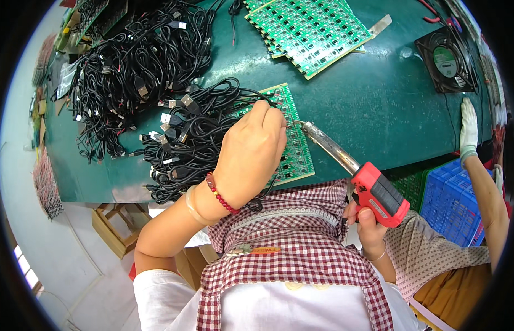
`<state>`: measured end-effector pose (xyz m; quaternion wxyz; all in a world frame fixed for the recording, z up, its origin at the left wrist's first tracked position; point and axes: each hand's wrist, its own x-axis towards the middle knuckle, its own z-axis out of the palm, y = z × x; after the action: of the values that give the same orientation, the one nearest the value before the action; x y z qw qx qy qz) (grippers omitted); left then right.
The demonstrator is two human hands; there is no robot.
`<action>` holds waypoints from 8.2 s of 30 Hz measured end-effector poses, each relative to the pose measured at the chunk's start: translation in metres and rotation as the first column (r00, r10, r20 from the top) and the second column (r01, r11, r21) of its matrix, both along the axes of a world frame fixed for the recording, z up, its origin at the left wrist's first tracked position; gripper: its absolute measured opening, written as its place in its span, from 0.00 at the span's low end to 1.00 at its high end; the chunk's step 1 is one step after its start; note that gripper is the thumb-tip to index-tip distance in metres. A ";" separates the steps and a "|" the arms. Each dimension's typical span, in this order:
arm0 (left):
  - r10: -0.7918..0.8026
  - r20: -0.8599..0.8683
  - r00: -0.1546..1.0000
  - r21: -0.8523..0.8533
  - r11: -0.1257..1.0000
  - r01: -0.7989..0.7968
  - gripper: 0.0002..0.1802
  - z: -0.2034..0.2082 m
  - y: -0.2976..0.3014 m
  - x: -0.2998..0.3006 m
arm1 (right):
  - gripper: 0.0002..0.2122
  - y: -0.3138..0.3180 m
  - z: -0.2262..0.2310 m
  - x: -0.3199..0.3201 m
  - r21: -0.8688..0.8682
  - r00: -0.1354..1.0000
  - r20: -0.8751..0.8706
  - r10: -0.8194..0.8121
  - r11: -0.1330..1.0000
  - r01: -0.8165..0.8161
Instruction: The person solders cables onto circuit boards using a soldering iron. After completing a board, the person stacks it onto a pile and begins attaching cables to a new circuit board.
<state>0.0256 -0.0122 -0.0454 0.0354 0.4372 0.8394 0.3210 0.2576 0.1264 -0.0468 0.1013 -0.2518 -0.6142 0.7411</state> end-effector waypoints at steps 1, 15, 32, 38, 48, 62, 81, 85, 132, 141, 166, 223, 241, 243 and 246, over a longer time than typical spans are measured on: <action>-0.001 -0.002 1.000 -0.006 1.000 0.001 0.08 0.000 0.000 0.000 | 0.14 0.001 0.000 0.000 0.001 1.000 -0.013 0.009 1.000 -0.009; -0.016 0.030 0.999 -0.027 0.999 0.017 0.07 0.003 0.000 0.000 | 0.23 -0.008 -0.006 0.013 0.089 0.998 0.066 -0.008 0.996 0.002; -0.062 -0.036 0.997 -0.127 0.990 0.057 0.07 0.006 0.000 0.001 | 0.24 -0.016 -0.013 0.021 0.070 0.998 0.058 0.008 0.997 -0.012; -0.072 -0.056 0.996 -0.133 0.989 0.064 0.07 0.005 0.000 -0.001 | 0.15 -0.016 -0.010 0.017 0.070 0.999 0.040 -0.006 0.998 0.003; -0.111 -0.350 0.930 -0.204 0.978 0.040 0.03 0.037 0.024 -0.083 | 0.23 -0.002 -0.008 0.001 0.132 0.984 -0.071 -0.164 0.976 0.172; -0.417 -0.460 0.784 -0.292 0.905 0.310 0.07 0.016 0.019 -0.182 | 0.20 0.005 -0.003 -0.004 0.085 0.952 -0.137 -0.273 0.955 0.286; -0.163 -0.128 0.978 0.215 0.958 0.187 0.13 0.091 0.009 -0.124 | 0.22 0.000 0.006 0.000 -0.020 0.937 -0.179 -0.299 0.954 0.300; -0.129 -0.096 0.987 0.089 0.986 0.138 0.18 0.107 -0.006 -0.090 | 0.22 0.001 0.005 -0.004 -0.005 0.942 -0.181 -0.282 0.958 0.286; 0.039 -0.030 0.999 -0.121 0.992 -0.043 0.08 0.011 0.004 0.017 | 0.18 0.000 -0.015 0.014 -0.010 0.999 0.001 0.054 0.999 -0.054; 0.036 -0.037 0.999 -0.141 0.989 -0.041 0.07 0.010 0.004 0.016 | 0.26 -0.001 -0.004 0.014 0.034 0.998 0.054 0.009 0.999 -0.011; 0.034 -0.049 0.998 -0.222 0.974 -0.044 0.07 0.011 0.006 0.014 | 0.17 -0.015 -0.014 0.033 -0.052 0.999 0.024 0.033 0.998 -0.032; 0.037 0.718 0.695 0.075 0.989 -0.130 0.04 0.071 -0.001 -0.036 | 0.22 0.000 -0.010 0.001 0.049 0.960 -0.179 -0.217 0.972 0.229; -0.134 0.199 0.971 -0.068 0.986 0.150 0.09 0.038 -0.009 0.012 | 0.22 -0.001 -0.008 0.011 0.064 0.971 -0.105 -0.215 0.973 0.223; -0.096 0.099 0.990 -0.090 0.990 0.105 0.07 0.033 -0.011 0.017 | 0.23 -0.001 -0.010 0.014 0.055 0.981 -0.084 -0.172 0.983 0.177; -0.037 -0.009 0.999 -0.139 0.990 0.035 0.07 0.030 -0.007 0.027 | 0.24 -0.002 -0.012 0.018 0.056 0.986 -0.066 -0.156 0.986 0.159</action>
<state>0.0522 -0.0196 -0.0156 0.0667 0.4507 0.8518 0.2585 0.2753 0.1248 -0.0591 0.1862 -0.2733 -0.6112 0.7191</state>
